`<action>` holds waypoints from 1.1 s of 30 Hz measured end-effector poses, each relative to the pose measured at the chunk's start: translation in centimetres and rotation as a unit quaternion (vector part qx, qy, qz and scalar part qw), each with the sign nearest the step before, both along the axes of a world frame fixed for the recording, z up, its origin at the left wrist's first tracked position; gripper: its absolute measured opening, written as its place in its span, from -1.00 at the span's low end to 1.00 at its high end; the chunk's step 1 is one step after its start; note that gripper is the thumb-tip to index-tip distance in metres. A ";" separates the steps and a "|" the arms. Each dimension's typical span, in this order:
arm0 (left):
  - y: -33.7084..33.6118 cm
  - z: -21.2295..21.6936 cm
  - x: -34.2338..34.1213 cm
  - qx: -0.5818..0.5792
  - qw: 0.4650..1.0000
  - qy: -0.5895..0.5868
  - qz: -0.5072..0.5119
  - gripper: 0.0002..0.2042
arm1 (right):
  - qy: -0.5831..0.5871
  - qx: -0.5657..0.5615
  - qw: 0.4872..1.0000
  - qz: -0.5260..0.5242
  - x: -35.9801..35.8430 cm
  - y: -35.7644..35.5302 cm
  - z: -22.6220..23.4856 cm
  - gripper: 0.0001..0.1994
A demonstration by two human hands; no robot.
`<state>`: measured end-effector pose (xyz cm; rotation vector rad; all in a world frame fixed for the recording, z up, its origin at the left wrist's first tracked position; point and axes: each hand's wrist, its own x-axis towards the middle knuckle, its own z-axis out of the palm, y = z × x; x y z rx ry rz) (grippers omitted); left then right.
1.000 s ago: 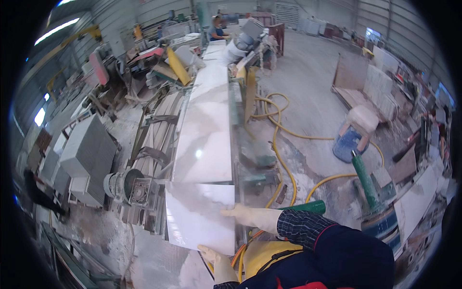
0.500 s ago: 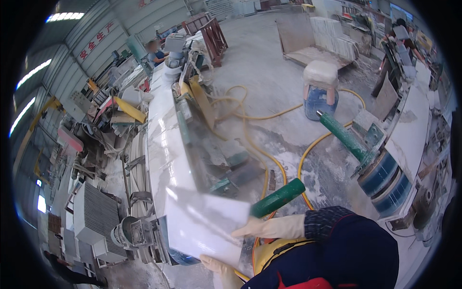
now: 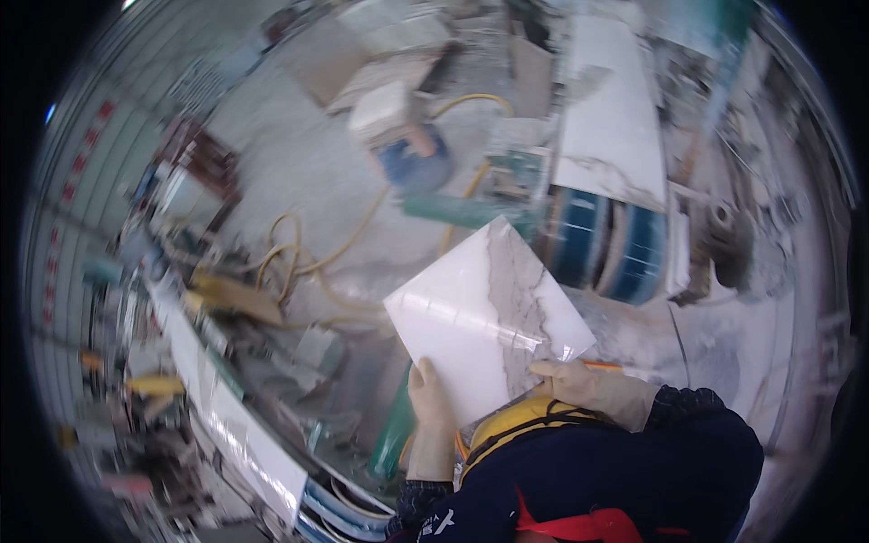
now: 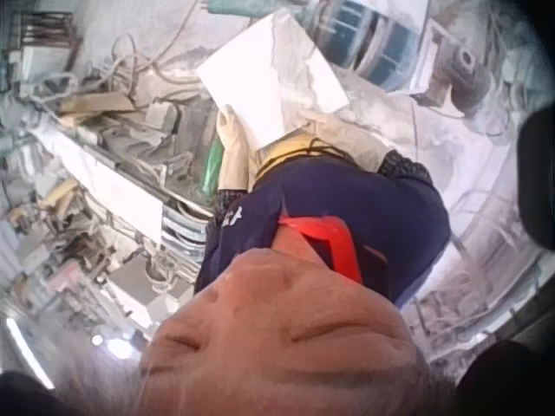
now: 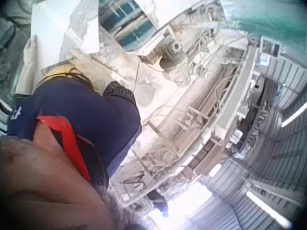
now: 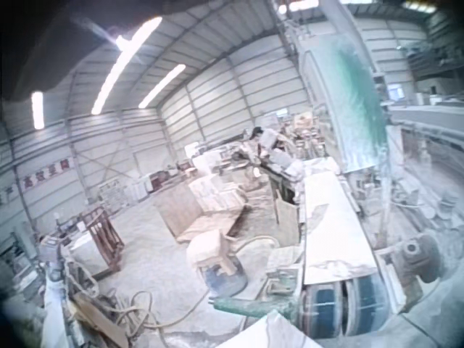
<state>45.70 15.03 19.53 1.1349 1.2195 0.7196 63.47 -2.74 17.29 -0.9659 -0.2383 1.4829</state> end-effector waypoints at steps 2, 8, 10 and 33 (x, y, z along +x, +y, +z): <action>0.2 -0.2 4.9 0.014 0.996 0.018 -0.083 -0.56 | -0.457 -0.016 0.886 0.083 2.3 -4.3 0.1 -0.73; -0.8 -1.1 15.7 -0.006 0.960 0.096 -0.263 -0.55 | -0.130 -0.085 0.958 -0.240 3.0 -8.6 -2.3 -0.61; -1.0 -1.2 17.8 0.010 0.940 0.113 -0.321 -0.55 | 0.088 0.000 0.928 -0.361 2.7 -9.1 -3.0 -0.56; 1.6 -5.0 20.3 -0.058 0.929 0.050 -0.362 -0.60 | 0.213 0.044 0.894 -0.392 6.9 -6.0 -8.7 -0.58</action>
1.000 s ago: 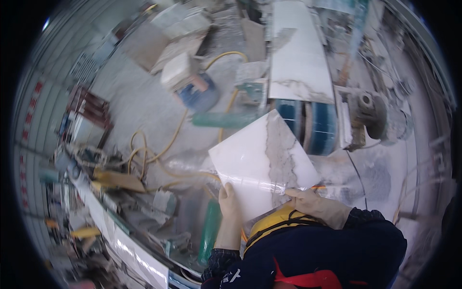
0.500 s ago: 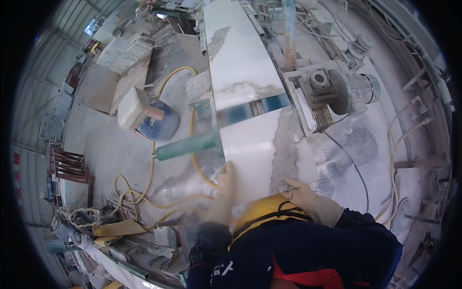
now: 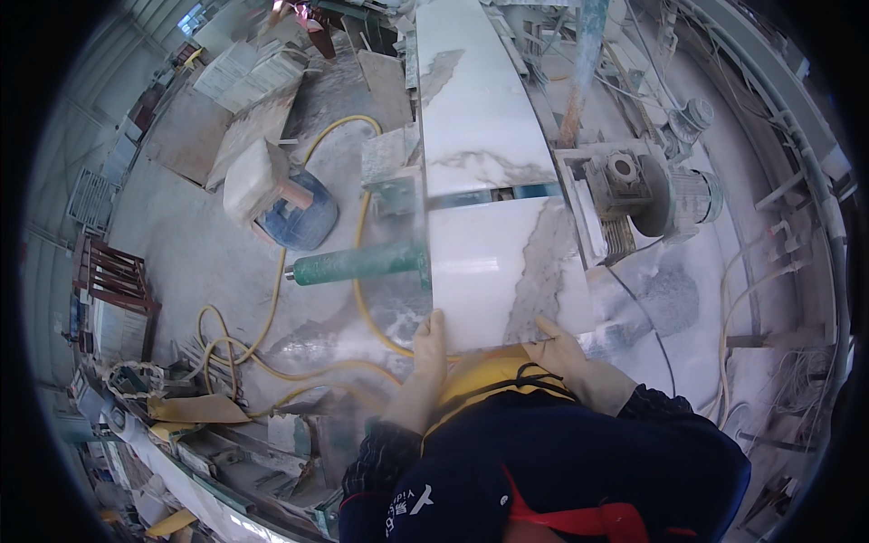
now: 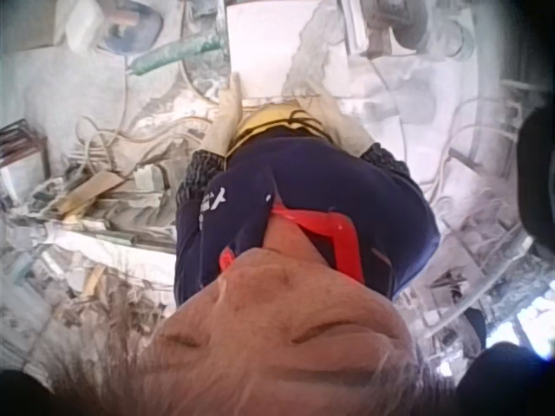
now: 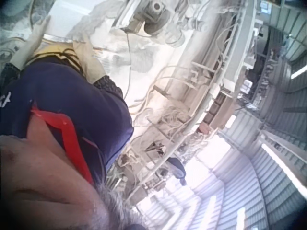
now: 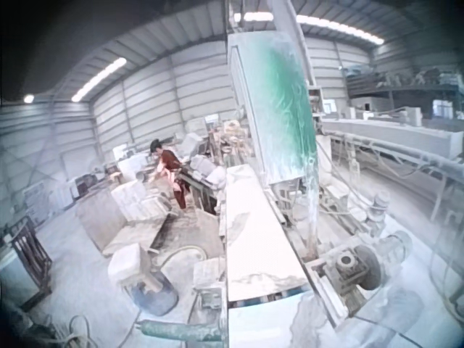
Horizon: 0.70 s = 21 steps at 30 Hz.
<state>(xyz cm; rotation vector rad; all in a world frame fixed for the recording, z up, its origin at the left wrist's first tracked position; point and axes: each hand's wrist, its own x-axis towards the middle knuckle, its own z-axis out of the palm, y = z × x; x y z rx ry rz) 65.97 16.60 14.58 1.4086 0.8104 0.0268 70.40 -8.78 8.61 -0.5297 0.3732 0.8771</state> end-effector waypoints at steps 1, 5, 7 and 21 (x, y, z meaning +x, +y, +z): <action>0.1 -0.2 0.3 0.000 1.000 -0.011 0.001 -0.60 | 0.073 0.066 0.995 -0.012 0.3 0.2 0.0 -0.58; 0.4 -0.9 1.1 0.019 1.000 -0.022 0.008 -0.61 | 0.222 0.187 0.952 -0.099 1.5 0.1 0.8 -0.67; 0.5 -1.6 1.6 0.014 0.999 -0.027 0.016 -0.61 | 0.168 0.147 0.970 -0.095 2.1 0.5 1.1 -0.63; 1.8 -4.1 4.3 -0.045 0.998 -0.041 0.030 -0.61 | 0.179 0.164 0.970 0.011 4.6 1.0 0.6 -0.50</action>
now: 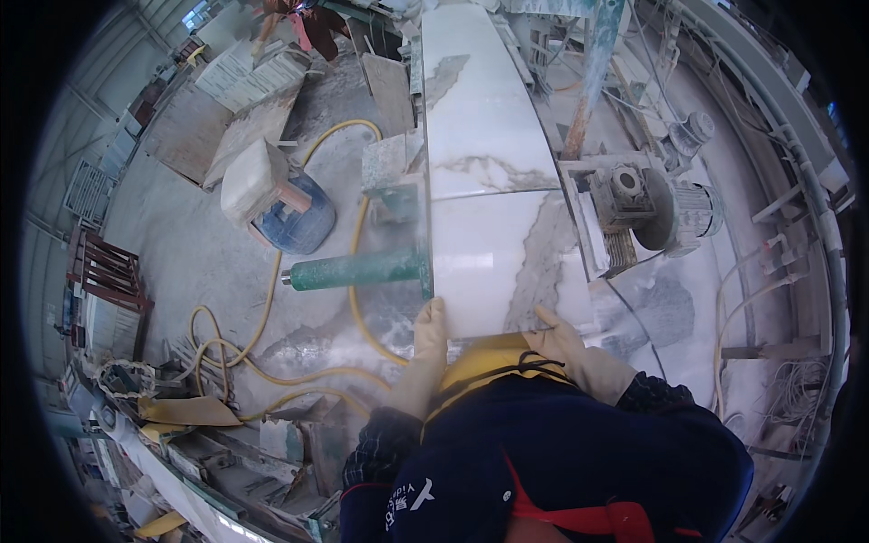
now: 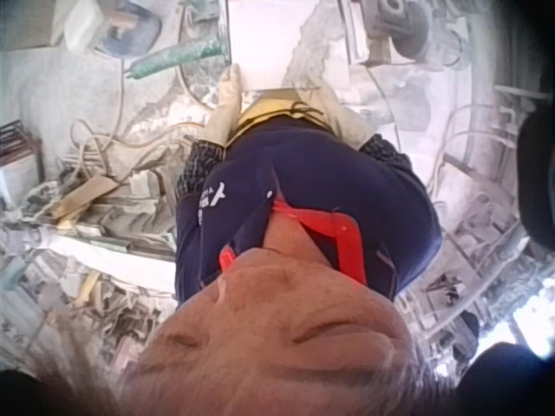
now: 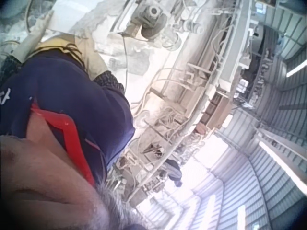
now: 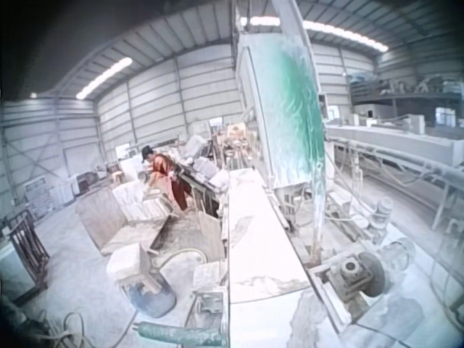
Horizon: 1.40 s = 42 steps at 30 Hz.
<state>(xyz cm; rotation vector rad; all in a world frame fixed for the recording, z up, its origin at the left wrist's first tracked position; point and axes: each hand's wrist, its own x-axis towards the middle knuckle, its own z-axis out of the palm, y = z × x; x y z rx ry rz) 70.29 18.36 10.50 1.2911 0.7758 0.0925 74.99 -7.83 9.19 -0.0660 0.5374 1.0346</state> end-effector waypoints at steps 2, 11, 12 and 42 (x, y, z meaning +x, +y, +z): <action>0.1 0.0 0.2 0.004 1.000 -0.015 -0.001 -0.60 | -0.034 0.047 0.997 0.042 0.2 -0.1 0.4 -0.48; 0.5 -0.6 1.5 0.027 0.999 0.026 -0.001 -0.62 | 0.085 0.043 0.995 -0.033 1.5 -0.4 -3.5 -0.52; 0.5 -0.8 1.6 0.014 0.999 0.048 -0.001 -0.62 | -0.043 -0.082 0.995 -0.019 1.5 -0.2 -4.3 -0.53; 4.7 -5.2 -2.1 -0.138 0.988 -0.034 0.058 -0.62 | -0.330 -0.269 0.903 0.056 4.4 0.4 -10.4 -0.61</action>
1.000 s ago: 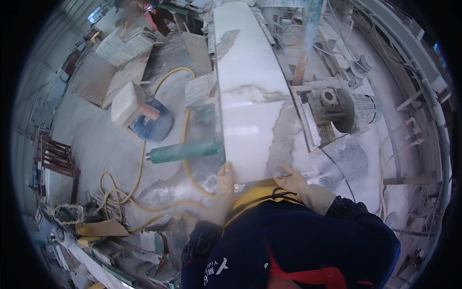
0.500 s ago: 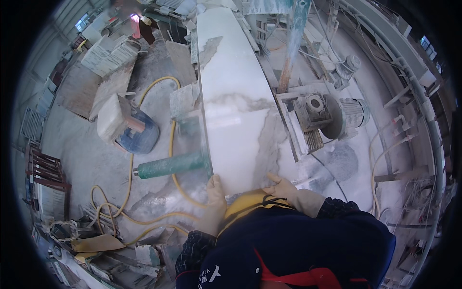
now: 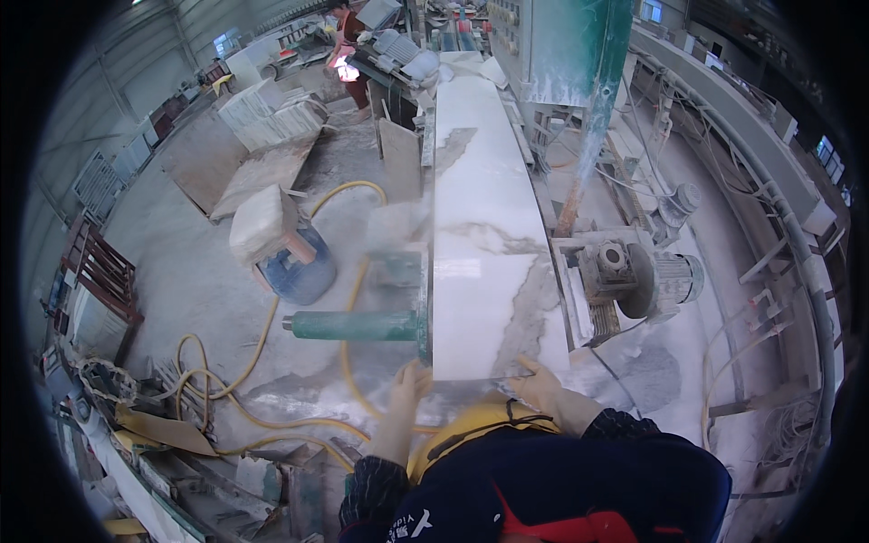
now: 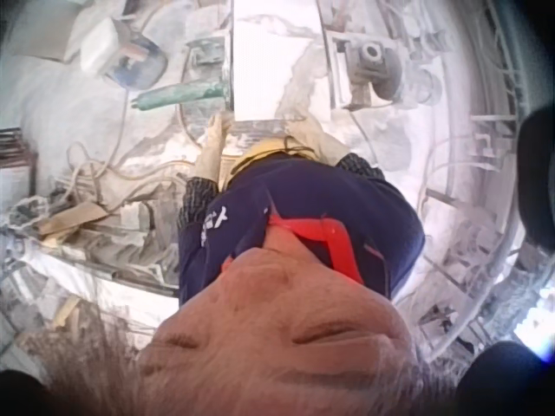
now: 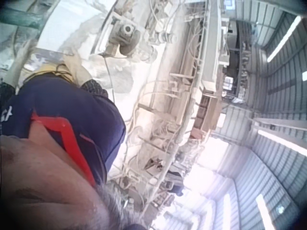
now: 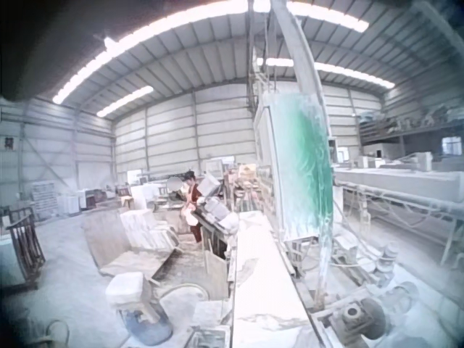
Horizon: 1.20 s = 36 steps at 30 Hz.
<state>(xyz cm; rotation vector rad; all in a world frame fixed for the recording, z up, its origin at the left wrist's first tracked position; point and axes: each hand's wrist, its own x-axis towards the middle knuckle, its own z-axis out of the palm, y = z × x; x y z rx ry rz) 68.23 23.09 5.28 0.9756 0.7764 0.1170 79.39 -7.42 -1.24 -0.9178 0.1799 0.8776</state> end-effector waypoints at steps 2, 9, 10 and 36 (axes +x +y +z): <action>1.5 -1.9 -3.7 -0.035 0.998 0.004 0.055 -0.59 | 0.011 -0.044 0.999 0.001 -0.5 -0.2 1.9 -0.63; 2.9 -1.7 -21.9 -0.053 0.929 0.026 0.365 -0.51 | 0.056 0.019 0.996 0.065 0.1 -0.7 6.3 -0.54; 2.4 -0.5 -24.1 -0.060 0.901 0.056 0.427 -0.49 | 0.110 0.037 0.992 0.044 0.3 -0.9 7.1 -0.50; -7.6 10.8 -51.8 0.265 0.700 0.126 0.651 -0.56 | 0.191 -0.003 0.956 -0.224 -1.2 4.3 11.1 -0.35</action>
